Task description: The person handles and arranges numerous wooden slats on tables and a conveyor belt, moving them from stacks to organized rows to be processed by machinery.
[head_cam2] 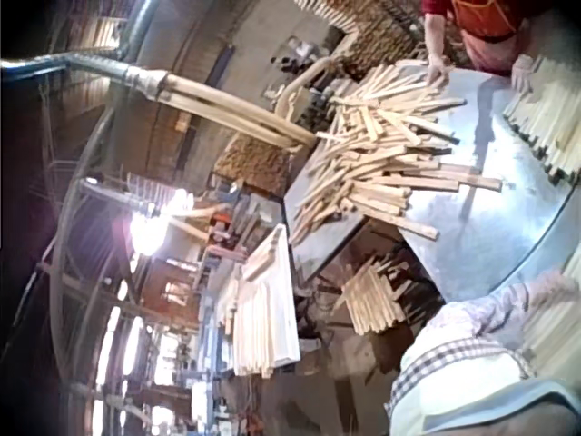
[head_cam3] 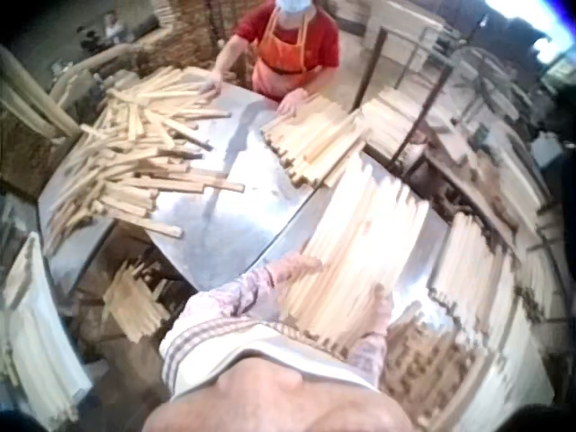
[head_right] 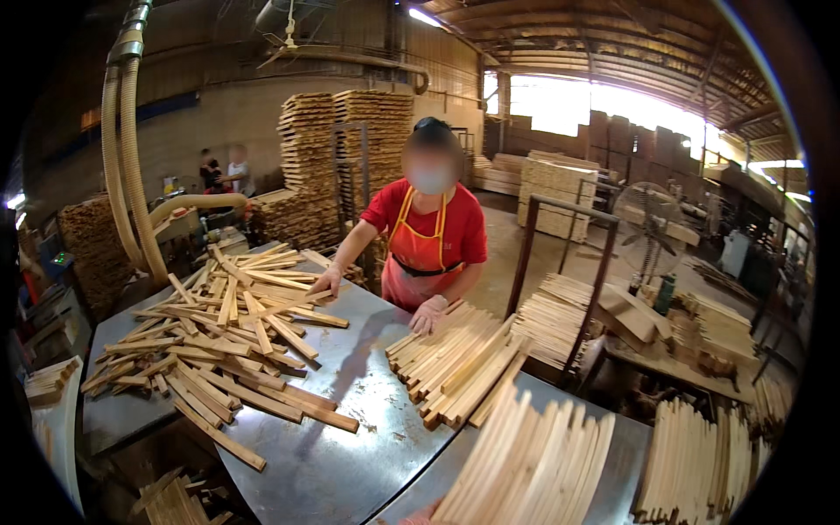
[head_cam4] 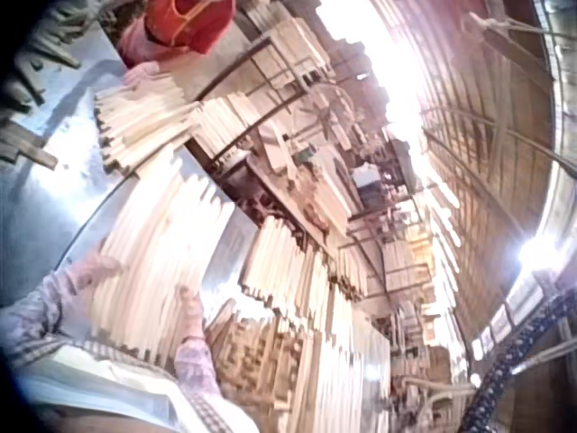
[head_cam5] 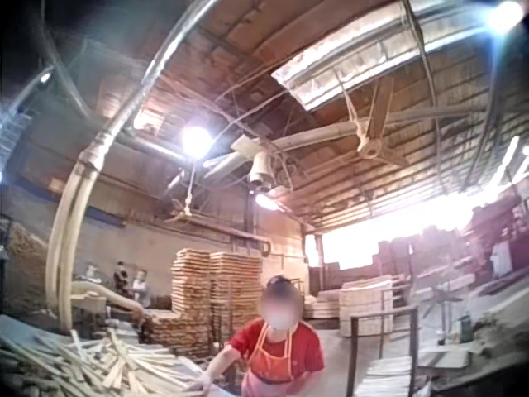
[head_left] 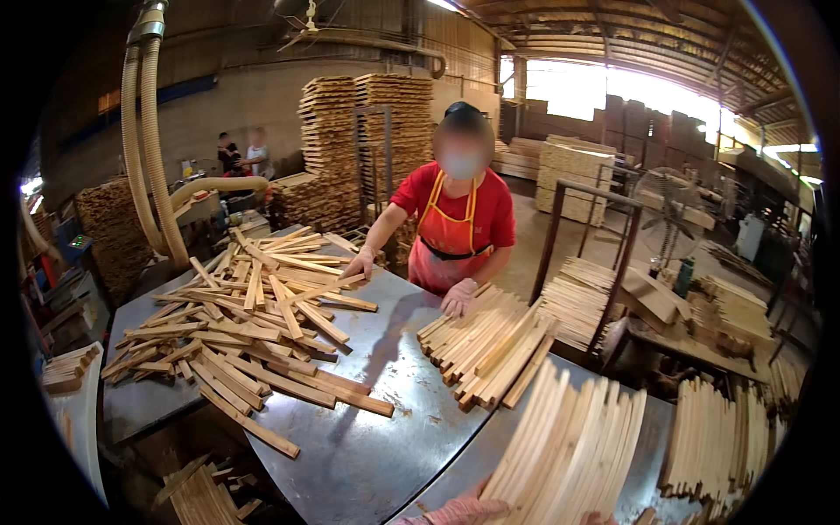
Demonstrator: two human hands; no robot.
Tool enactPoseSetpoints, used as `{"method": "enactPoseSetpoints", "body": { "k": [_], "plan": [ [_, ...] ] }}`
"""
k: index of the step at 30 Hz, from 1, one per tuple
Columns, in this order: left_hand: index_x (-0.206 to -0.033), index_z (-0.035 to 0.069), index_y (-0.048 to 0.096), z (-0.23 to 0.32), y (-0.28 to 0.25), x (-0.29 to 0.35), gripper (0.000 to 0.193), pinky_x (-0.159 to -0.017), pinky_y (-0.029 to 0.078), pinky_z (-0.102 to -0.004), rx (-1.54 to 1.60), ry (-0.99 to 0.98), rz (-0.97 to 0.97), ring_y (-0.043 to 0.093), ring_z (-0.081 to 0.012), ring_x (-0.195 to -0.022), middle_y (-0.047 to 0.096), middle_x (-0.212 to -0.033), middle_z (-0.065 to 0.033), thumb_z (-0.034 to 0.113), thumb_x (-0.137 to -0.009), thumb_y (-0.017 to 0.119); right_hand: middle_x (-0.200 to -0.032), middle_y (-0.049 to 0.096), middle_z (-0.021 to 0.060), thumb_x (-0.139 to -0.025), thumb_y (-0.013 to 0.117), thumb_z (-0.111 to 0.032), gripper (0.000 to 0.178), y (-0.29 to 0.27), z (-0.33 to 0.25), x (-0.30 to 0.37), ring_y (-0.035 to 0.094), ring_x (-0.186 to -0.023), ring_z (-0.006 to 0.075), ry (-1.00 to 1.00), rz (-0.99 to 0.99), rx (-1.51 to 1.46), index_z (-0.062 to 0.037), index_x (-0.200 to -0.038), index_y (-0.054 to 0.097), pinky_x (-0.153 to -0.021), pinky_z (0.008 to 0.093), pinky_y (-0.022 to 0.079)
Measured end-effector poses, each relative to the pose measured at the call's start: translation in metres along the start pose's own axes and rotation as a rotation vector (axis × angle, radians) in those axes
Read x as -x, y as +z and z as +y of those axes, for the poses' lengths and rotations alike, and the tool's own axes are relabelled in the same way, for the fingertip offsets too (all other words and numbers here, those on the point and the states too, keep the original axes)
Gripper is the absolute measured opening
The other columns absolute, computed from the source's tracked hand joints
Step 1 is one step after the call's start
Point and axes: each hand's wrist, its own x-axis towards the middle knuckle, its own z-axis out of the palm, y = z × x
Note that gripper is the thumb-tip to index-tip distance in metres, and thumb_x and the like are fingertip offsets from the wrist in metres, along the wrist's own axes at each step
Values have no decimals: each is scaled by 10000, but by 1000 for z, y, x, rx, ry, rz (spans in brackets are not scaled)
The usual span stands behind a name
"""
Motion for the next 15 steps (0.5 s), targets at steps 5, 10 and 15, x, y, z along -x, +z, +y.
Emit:
{"method": "enactPoseSetpoints", "body": {
  "k": [5,10,15],
  "plan": [
    [-1627,51,168,63,-26,80,1154,-1175,350,-384,-17,161,20,422,-265,-1417,418,-1549,-175,228,-761,909,-956,690,68,-911,721,-555,581,6,-15,46,613,-816,224,-28,-54,-44,-11,-1115,714,-733,367,522],
    [-1638,51,123,84,-56,135,1203,-1168,355,-376,15,267,-16,413,-253,-1418,405,-1553,-174,237,-754,916,-918,679,-1,-949,730,-438,447,23,-8,69,580,-757,147,-250,-184,-48,-38,-1144,697,-653,320,496],
    [-1625,50,174,80,-75,163,1133,-1159,375,-392,5,352,-5,439,-261,-1399,414,-1551,-173,249,-771,891,-976,681,8,-1017,659,-298,319,52,-20,109,593,-819,123,-277,-71,-75,-28,-1185,679,-687,299,507]
  ]
}}
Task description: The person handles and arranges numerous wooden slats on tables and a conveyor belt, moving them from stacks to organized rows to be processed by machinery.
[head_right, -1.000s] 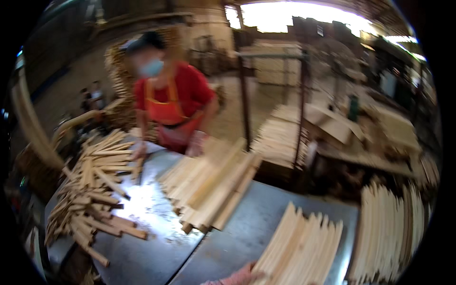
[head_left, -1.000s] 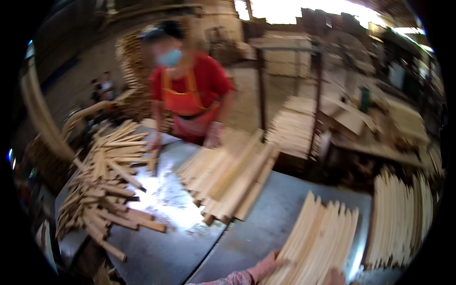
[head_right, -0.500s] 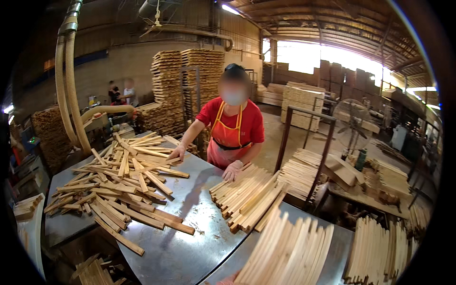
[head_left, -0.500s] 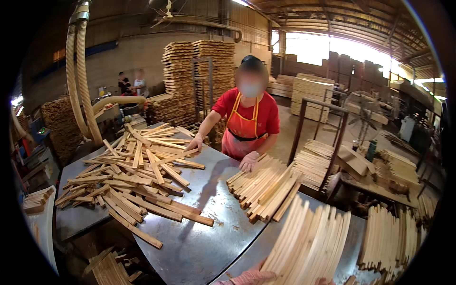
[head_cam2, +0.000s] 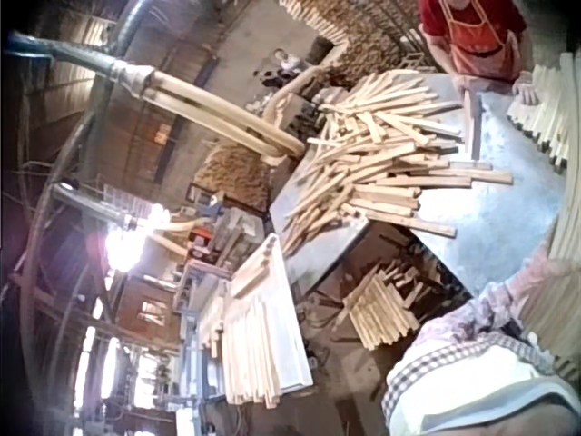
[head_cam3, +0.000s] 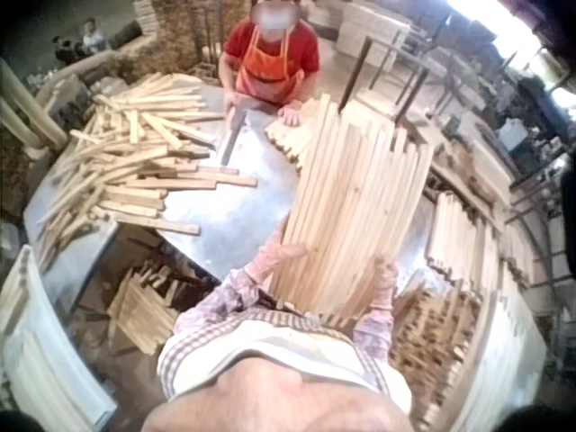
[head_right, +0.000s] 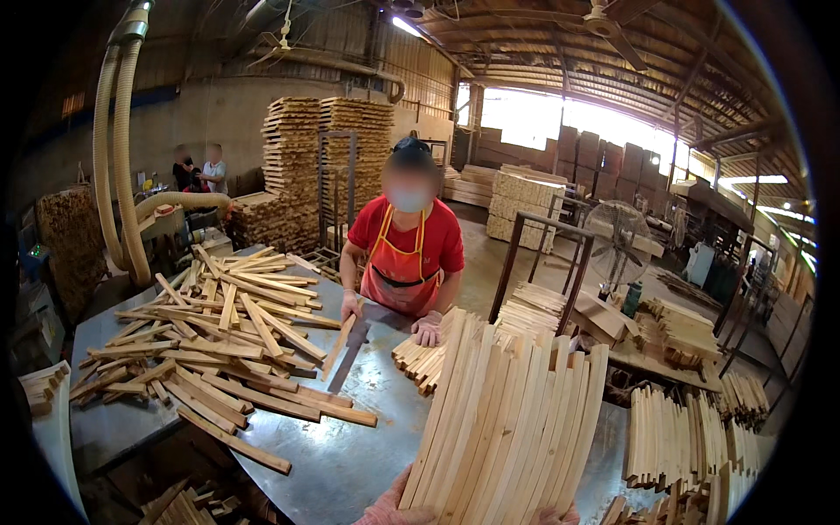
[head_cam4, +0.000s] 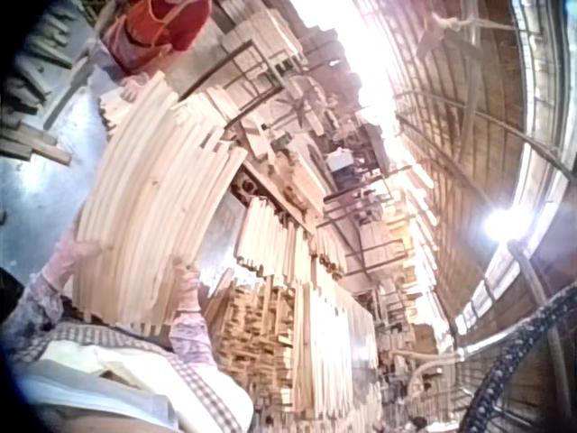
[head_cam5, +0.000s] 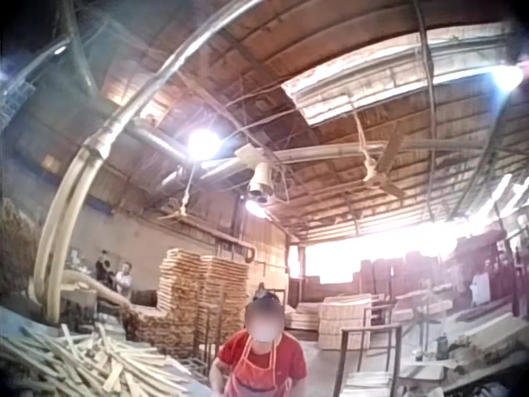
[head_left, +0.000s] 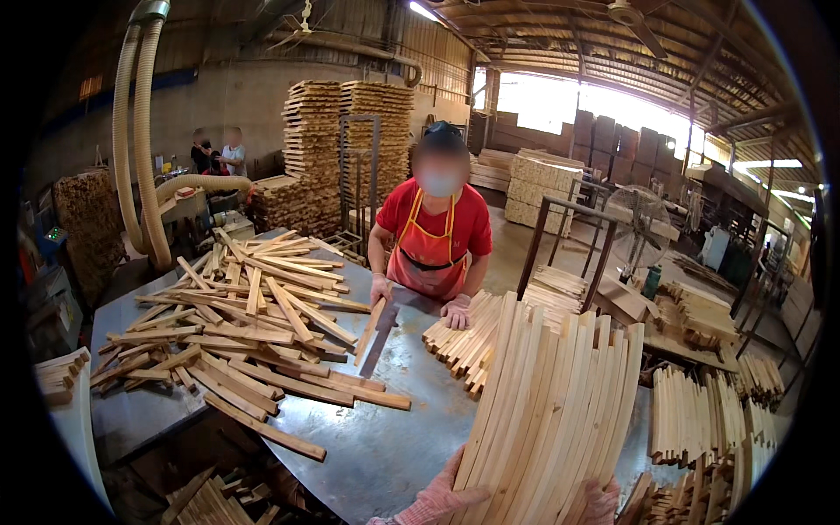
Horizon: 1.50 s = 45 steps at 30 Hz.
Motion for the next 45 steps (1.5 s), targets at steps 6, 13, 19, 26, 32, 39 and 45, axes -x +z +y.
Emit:
{"method": "enactPoseSetpoints", "body": {
  "k": [6,13,19,26,32,39,45],
  "plan": [
    [-1624,55,196,15,-7,19,1093,-1158,388,-406,60,109,-53,476,-258,-1380,466,-1524,-153,220,-773,862,-1047,685,48,-1028,639,-287,347,24,-25,28,619,-919,162,30,10,19,0,-1223,653,-793,313,524],
    [-1637,49,117,18,-18,32,1163,-1184,325,-375,-60,49,-74,383,-271,-1437,337,-1599,-186,341,-800,868,-1107,685,89,-1032,630,-295,396,5,-15,31,634,-1012,215,63,-62,16,30,-1258,625,-907,338,529],
    [-1642,47,74,10,-12,79,1222,-1202,276,-354,-143,91,112,344,-258,-1465,325,-1612,-182,377,-782,878,-1096,687,100,-1034,623,-299,411,12,0,26,645,-996,225,29,-216,-36,45,-1259,614,-901,340,546],
    [-1644,43,41,17,-6,153,1288,-1204,258,-337,-204,110,383,332,-243,-1473,336,-1607,-174,364,-749,909,-1012,676,59,-1012,640,-329,398,64,25,20,618,-901,135,-174,-482,-89,7,-1225,628,-791,301,532],
    [-1632,13,-11,27,10,222,1348,-1192,297,-341,-99,147,585,349,-237,-1455,311,-1609,-180,358,-738,937,-1165,683,103,-940,715,-302,537,98,7,47,635,-996,169,22,-692,-189,10,-1359,589,-863,310,534],
    [-1630,16,-26,49,30,293,1262,-1216,270,-377,-88,212,789,276,-241,-1507,200,-1661,-163,168,-779,893,-823,635,-1,-837,778,-315,475,149,5,78,576,-725,106,25,-804,-317,31,-1139,655,-641,278,479],
    [-1639,48,-9,71,12,352,1159,-1154,379,-349,-220,355,824,425,-226,-1409,320,-1605,-162,110,-834,822,-1000,695,50,-876,781,-359,520,183,-15,137,637,-853,147,36,-959,-289,29,-1194,641,-753,312,534]
  ]
}}
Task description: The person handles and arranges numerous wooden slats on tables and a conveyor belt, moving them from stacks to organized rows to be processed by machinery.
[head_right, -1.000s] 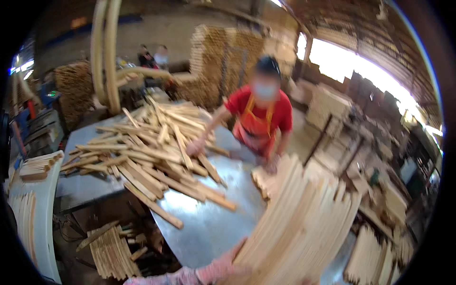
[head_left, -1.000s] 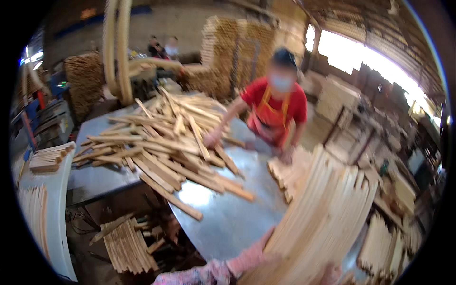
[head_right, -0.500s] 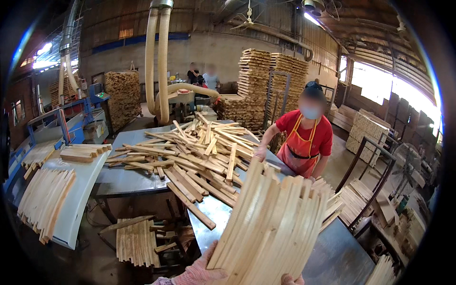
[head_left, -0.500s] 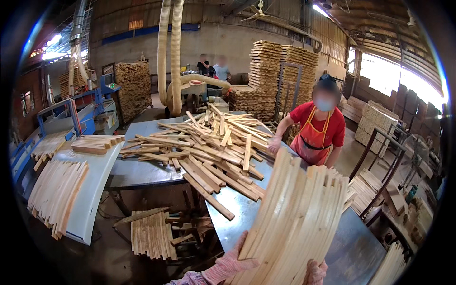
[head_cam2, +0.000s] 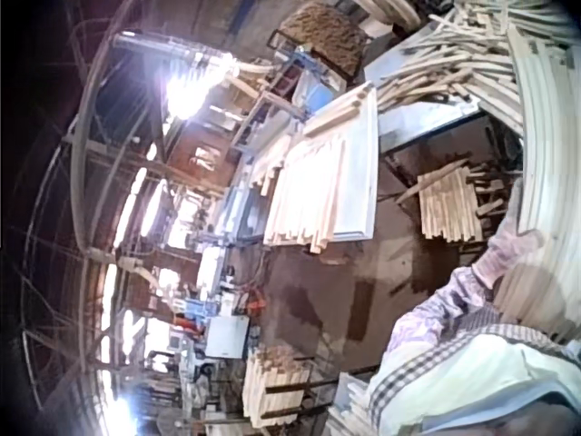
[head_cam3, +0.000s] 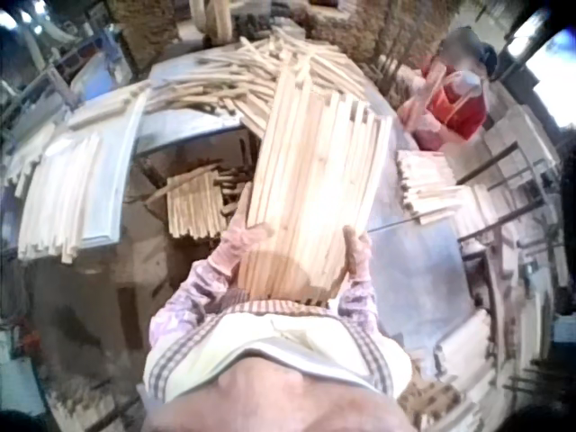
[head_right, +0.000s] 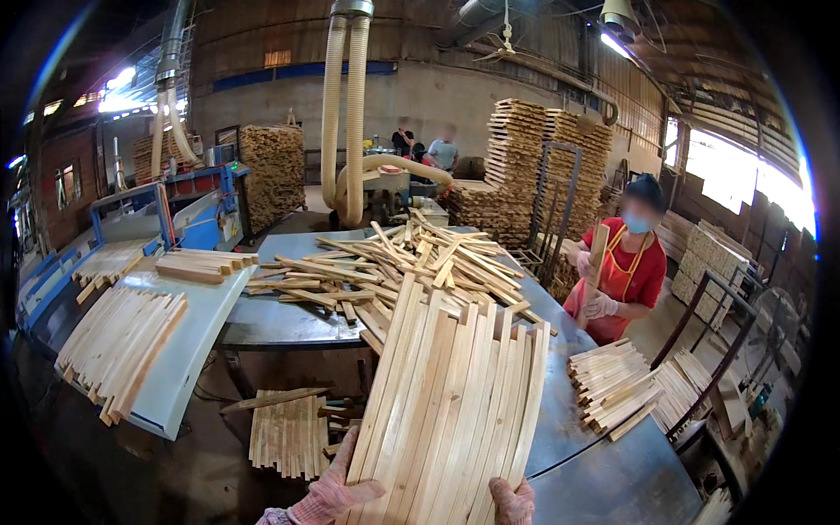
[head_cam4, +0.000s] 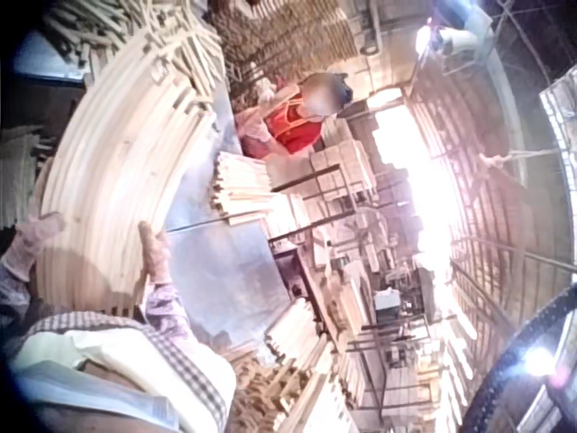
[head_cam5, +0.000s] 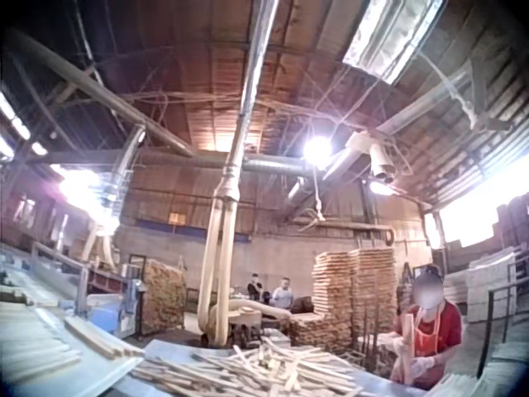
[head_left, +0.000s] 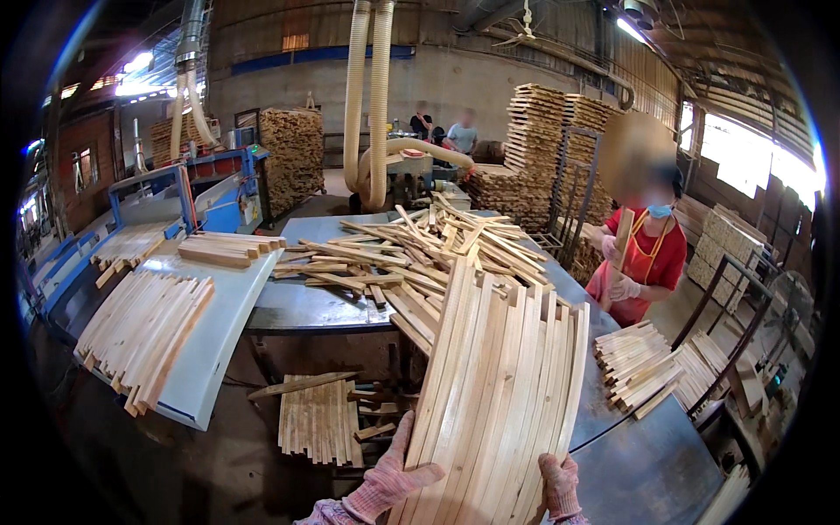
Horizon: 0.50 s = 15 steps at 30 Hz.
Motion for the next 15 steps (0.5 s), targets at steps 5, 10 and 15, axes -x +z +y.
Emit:
{"method": "enactPoseSetpoints", "body": {
  "k": [5,10,15],
  "plan": [
    [-1647,70,37,25,-73,38,1114,-1156,358,-354,-146,16,119,436,-257,-1407,358,-1595,-169,188,-838,794,-1063,713,100,-958,686,-367,481,91,6,18,668,-881,176,-62,-146,80,36,-1214,625,-806,325,560],
    [-1641,39,75,71,-196,77,1126,-1130,382,-330,-187,-54,246,497,-227,-1350,433,-1549,-161,227,-828,830,-998,710,121,-936,677,-407,528,238,38,41,681,-853,213,24,-207,81,55,-1182,615,-770,363,576],
    [-1644,48,78,138,-343,123,1092,-1043,465,-282,-184,-48,365,581,-157,-1215,502,-1491,-127,94,-843,819,-1059,707,118,-921,680,-420,571,405,46,86,680,-861,199,165,-373,-3,42,-1252,624,-777,341,565]
  ]
}}
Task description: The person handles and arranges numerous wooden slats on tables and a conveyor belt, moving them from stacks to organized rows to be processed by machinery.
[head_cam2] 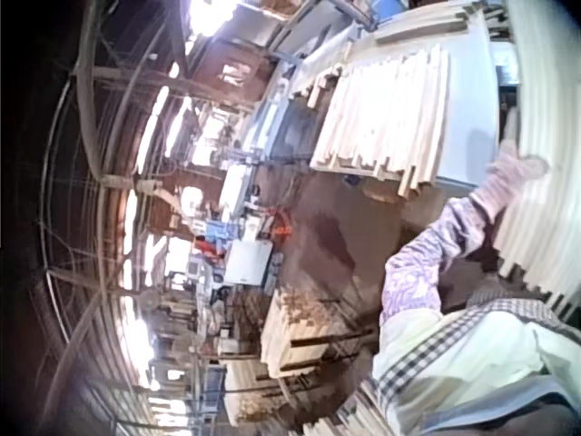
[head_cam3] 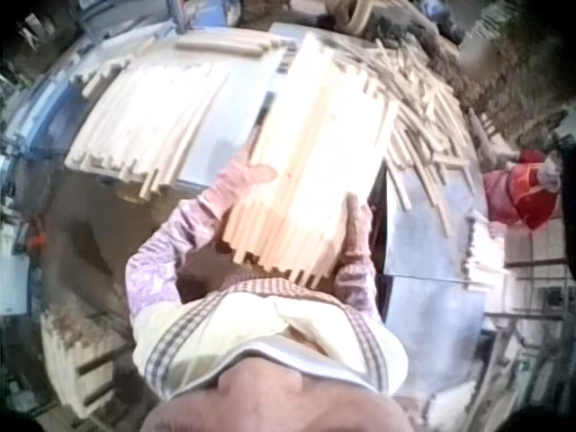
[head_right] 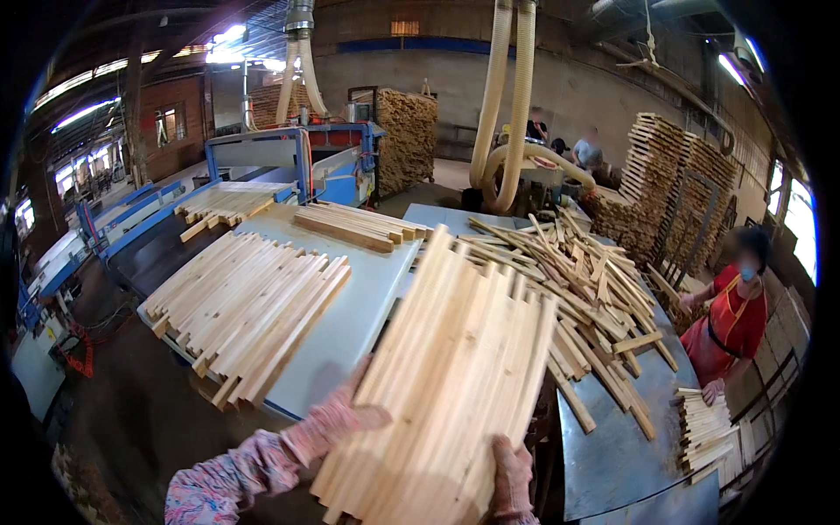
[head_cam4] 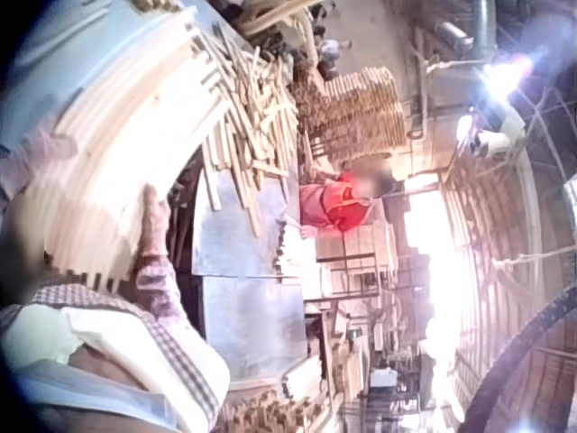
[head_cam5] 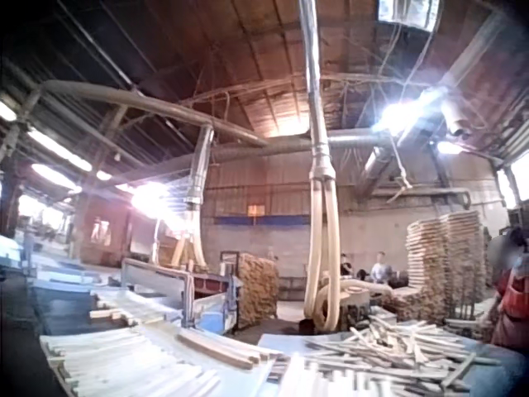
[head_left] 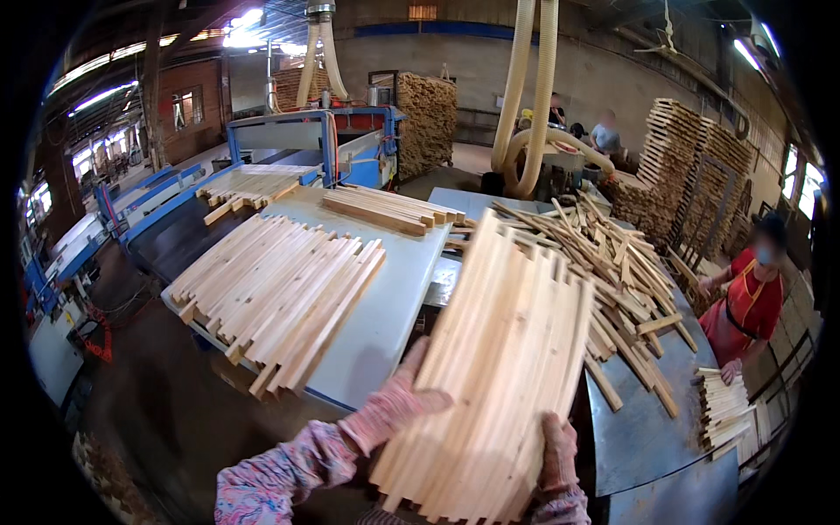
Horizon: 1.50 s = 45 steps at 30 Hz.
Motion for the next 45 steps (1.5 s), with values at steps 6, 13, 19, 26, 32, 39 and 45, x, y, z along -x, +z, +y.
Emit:
{"method": "enactPoseSetpoints", "body": {
  "k": [6,13,19,26,32,39,45],
  "plan": [
    [-1601,-30,202,36,-160,-22,1028,-1064,449,-324,-326,30,185,567,-212,-1241,590,-1377,-186,231,-828,828,-1055,724,69,-919,738,-408,545,164,-9,-32,662,-871,147,133,-81,179,24,-1242,657,-783,302,533],
    [-1600,87,292,35,-309,-61,933,-997,511,-411,-456,-295,192,637,-307,-1141,632,-1304,-195,384,-853,766,-985,740,146,-943,514,-704,711,283,3,-90,707,-885,252,165,-372,787,-49,-1071,758,-803,378,536],
    [-1535,67,417,18,-340,-75,915,-1122,410,-493,-1244,-610,277,513,-445,-1332,510,-1454,-294,658,-862,606,-1135,724,238,-903,440,-818,888,313,22,-132,678,-1140,389,95,-652,1401,-1,-1099,726,-965,478,518],
    [-1629,107,219,31,-288,-79,1021,-1243,207,-519,-1403,-602,189,239,-432,-1524,203,-1664,-251,687,-870,580,-1384,602,268,-910,500,-745,939,309,26,-113,591,-1294,394,90,-554,1252,-12,-1491,417,-1076,482,460],
    [-1620,76,249,28,-224,-134,1059,-1266,113,-505,-1593,-494,64,135,-389,-1566,180,-1690,-195,729,-849,565,-1368,612,266,-874,507,-801,1073,302,23,-124,580,-1296,419,207,-630,1149,-14,-1567,283,-1084,493,445],
    [-1442,48,534,0,-186,-166,814,-1171,309,-426,-1950,-343,325,396,-290,-1441,450,-1529,-132,607,-858,622,-1377,588,303,-886,439,-833,1139,298,30,-127,569,-1303,445,251,-670,1126,13,-1599,168,-1073,526,445],
    [-1328,77,616,-8,-183,-184,626,-932,525,-406,-1886,-474,334,624,-252,-1205,567,-1374,-113,486,-862,700,-1375,575,327,-895,437,-818,1110,301,26,-129,580,-1292,440,287,-678,1139,22,-1580,200,-1047,525,474]
  ]
}}
